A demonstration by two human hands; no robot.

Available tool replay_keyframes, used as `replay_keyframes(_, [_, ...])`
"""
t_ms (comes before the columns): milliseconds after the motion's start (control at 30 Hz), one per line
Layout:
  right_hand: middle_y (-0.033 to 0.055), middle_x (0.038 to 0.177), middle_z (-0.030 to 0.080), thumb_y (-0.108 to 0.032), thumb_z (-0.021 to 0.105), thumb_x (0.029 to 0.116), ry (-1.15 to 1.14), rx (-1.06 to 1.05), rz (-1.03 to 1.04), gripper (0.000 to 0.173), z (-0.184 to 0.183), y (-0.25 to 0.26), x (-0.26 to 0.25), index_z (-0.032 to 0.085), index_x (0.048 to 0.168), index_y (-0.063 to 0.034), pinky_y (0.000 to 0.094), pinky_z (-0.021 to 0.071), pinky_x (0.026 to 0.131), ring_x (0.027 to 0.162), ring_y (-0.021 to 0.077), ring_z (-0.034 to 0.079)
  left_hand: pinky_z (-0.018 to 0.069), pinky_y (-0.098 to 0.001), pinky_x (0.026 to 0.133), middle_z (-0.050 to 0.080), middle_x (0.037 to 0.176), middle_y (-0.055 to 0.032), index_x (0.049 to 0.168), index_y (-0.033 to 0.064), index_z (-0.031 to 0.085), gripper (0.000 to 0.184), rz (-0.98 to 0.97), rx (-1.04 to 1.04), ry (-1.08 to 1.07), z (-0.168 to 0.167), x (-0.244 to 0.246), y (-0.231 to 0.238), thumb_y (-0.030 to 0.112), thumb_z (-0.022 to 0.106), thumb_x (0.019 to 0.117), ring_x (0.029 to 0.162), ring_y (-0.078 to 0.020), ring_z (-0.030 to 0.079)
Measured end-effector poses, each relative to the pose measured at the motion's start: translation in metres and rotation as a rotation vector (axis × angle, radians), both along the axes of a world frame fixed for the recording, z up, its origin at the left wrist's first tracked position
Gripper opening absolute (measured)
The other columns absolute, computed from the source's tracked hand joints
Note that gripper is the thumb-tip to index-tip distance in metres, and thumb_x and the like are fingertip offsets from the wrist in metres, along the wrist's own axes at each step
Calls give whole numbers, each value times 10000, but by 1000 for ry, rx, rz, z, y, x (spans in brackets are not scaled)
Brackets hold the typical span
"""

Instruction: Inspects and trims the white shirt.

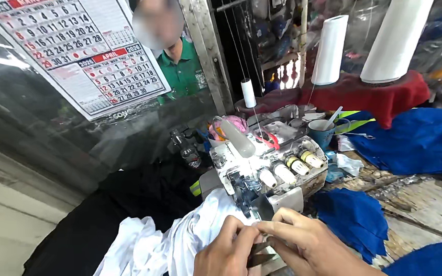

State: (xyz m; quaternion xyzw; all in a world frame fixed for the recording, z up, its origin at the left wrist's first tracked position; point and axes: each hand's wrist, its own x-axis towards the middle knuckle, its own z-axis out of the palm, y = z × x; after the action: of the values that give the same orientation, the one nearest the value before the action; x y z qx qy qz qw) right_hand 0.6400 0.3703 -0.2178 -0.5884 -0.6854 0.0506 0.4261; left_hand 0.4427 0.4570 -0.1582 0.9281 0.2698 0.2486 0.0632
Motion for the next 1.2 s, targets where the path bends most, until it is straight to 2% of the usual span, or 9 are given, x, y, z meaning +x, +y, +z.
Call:
replay_keyframes(233, [17,886,629,-312,557,1035,-18,-85,5,412,2,-6,-6,583,1441,-368,376,503,544,672,160,596,523,-272,581,644,1068,-90,1080,221,773,185,-1,-50,2,7,-15,15,324,676,960,770,-121,641])
replay_keyframes(333, [27,930,662,-291,613,1020,71,-88,66,398,6,-9,-15,606,1418,-276,360,544,591,699,155,619,564,-272,712,637,1134,-44,1057,279,785,176,-62,-158,-128,-2,-23,54,388,685,963,914,-95,642])
replay_keyframes(467, [61,980,711,-235,631,1018,135,-88,89,328,22,-16,-36,665,1339,-177,395,586,665,749,182,670,554,-236,691,607,1187,-48,1151,221,771,224,-155,-331,-215,-16,-56,88,336,662,992,890,-75,614])
replay_keyframes(633, [82,825,715,-245,596,1007,9,-273,81,632,38,8,-65,376,1599,-268,548,561,636,694,295,692,560,-271,714,630,1186,-140,1203,104,743,271,-132,-494,-78,20,-86,50,265,683,993,883,-140,633])
replay_keyframes(767, [91,796,709,-260,557,1019,-41,-254,73,428,32,18,-81,578,1446,-293,564,545,609,698,314,694,561,-265,641,649,1094,-51,1179,169,765,263,-232,-322,-76,55,-70,60,280,557,1062,777,-91,623])
replay_keyframes(900, [35,971,725,-208,546,1040,85,-12,35,203,20,13,-85,733,1117,-179,414,583,632,787,177,702,583,-303,686,713,890,70,1134,217,744,346,-286,-312,96,24,-31,86,438,485,1073,746,-49,663])
replay_keyframes(1033, [53,1075,713,-158,568,1027,176,58,65,192,10,4,-81,738,1115,-153,346,597,685,862,147,699,589,-306,711,695,968,52,1286,214,620,393,-206,-448,264,38,-36,96,422,669,956,793,-74,663])
replay_keyframes(1133, [52,1122,707,-142,569,1021,209,95,74,195,6,3,-81,737,1120,-156,326,600,688,883,135,699,583,-347,764,705,971,46,1310,239,644,387,-197,-368,369,56,-36,96,474,544,1019,829,-92,669])
replay_keyframes(1200, [51,1127,702,-140,569,1017,214,101,67,199,8,3,-83,737,1121,-163,319,596,664,859,127,695,577,-373,701,686,873,55,1310,268,611,446,-173,-335,459,65,-32,98,583,480,1022,748,-106,658])
